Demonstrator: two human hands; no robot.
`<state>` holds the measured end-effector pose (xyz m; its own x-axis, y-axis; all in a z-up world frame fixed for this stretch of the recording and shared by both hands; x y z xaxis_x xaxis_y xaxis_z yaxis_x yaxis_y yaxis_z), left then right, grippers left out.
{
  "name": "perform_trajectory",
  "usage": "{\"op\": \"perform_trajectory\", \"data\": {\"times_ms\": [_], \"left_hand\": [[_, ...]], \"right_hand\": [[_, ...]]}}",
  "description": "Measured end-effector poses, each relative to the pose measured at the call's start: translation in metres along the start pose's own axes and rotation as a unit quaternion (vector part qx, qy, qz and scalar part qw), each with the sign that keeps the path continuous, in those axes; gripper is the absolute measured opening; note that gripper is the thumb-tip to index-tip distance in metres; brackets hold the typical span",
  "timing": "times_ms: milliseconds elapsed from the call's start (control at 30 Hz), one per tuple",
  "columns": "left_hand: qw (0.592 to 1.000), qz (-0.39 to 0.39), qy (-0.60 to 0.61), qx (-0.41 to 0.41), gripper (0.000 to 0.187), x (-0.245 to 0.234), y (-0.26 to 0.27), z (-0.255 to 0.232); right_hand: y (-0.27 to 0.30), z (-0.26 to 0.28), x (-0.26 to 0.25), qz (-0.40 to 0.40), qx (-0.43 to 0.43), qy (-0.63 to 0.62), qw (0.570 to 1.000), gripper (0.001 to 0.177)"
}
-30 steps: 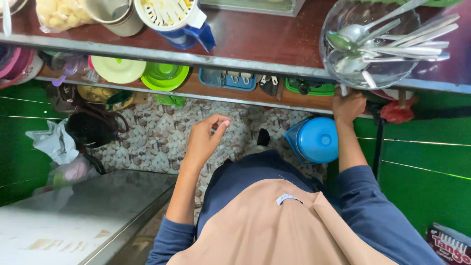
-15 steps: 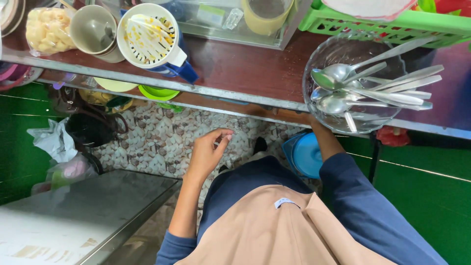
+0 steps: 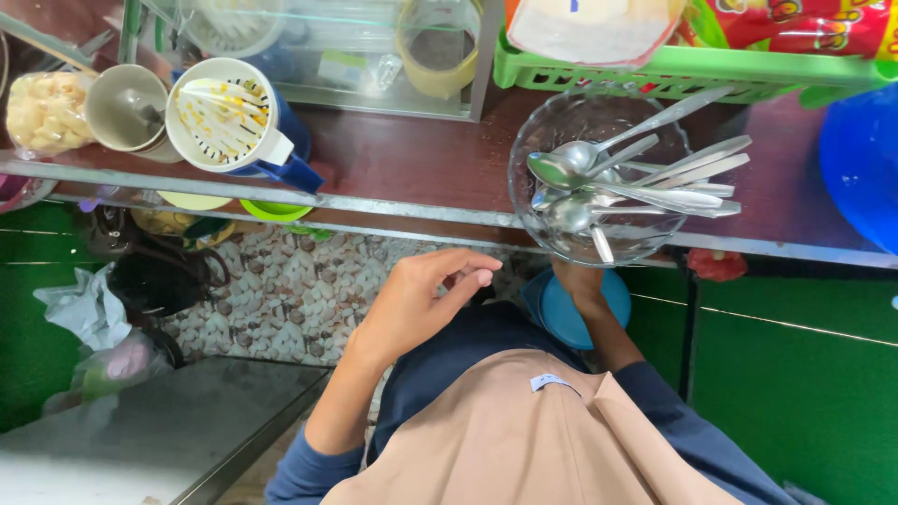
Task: The person repeatedly picks up metal spoons from a glass bowl on a counter and wipes each spoon with a white cloth. The person handles the spoons one at a time, wiping both sides, then returns them to the bowl. The activity continues throughout the clip without visible sorting or drawer organization.
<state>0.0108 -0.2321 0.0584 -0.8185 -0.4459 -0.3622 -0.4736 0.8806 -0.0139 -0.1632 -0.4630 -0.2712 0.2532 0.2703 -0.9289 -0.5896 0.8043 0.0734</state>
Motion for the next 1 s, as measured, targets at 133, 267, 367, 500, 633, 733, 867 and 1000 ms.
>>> {"op": "perform_trajectory", "data": {"times_ms": [133,267,367,500,633,733,867,1000], "left_hand": [[0.996,0.011,-0.028,0.080,0.012,0.005,-0.027,-0.045],[0.984,0.022,-0.038,0.174,0.013,0.016,-0.060,-0.076],[0.973,0.045,-0.083,0.210,0.013,0.036,-0.093,-0.074],[0.940,0.054,-0.262,0.210,0.015,0.075,-0.147,-0.034],[0.923,0.054,-0.336,0.180,0.013,0.099,-0.177,-0.004],[0.915,0.065,-0.376,0.132,0.015,0.105,-0.180,0.001],[0.912,0.049,-0.383,0.137,0.014,0.108,-0.181,0.002],[0.914,0.029,-0.370,0.161,0.013,0.103,-0.177,-0.010]], "right_hand": [[0.014,-0.034,0.015,0.016,0.009,-0.023,1.000,0.040],[0.022,-0.083,0.043,0.065,0.033,0.040,0.997,0.041],[0.032,-0.071,0.010,0.059,0.022,0.001,0.998,0.031],[0.046,-0.058,-0.031,0.003,0.014,-0.067,0.998,0.031],[0.059,-0.087,-0.025,-0.038,0.025,-0.095,0.994,0.029],[0.074,-0.096,-0.024,-0.035,0.056,-0.089,0.994,0.028],[0.086,-0.105,-0.016,-0.021,0.073,-0.073,0.994,0.032],[0.087,-0.110,-0.010,-0.023,0.080,-0.066,0.994,0.033]]}}
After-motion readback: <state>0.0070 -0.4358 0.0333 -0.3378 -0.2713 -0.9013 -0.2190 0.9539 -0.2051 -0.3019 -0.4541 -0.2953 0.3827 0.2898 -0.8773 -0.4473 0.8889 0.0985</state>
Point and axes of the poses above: each hand's wrist, its own y-axis away from the middle knuckle, its own x-axis out of the palm, z = x × y, the point moved 7 cm from there along -y, towards the middle knuckle, and after that the axes turned 4 degrees about -x, right-handed, at the moved point
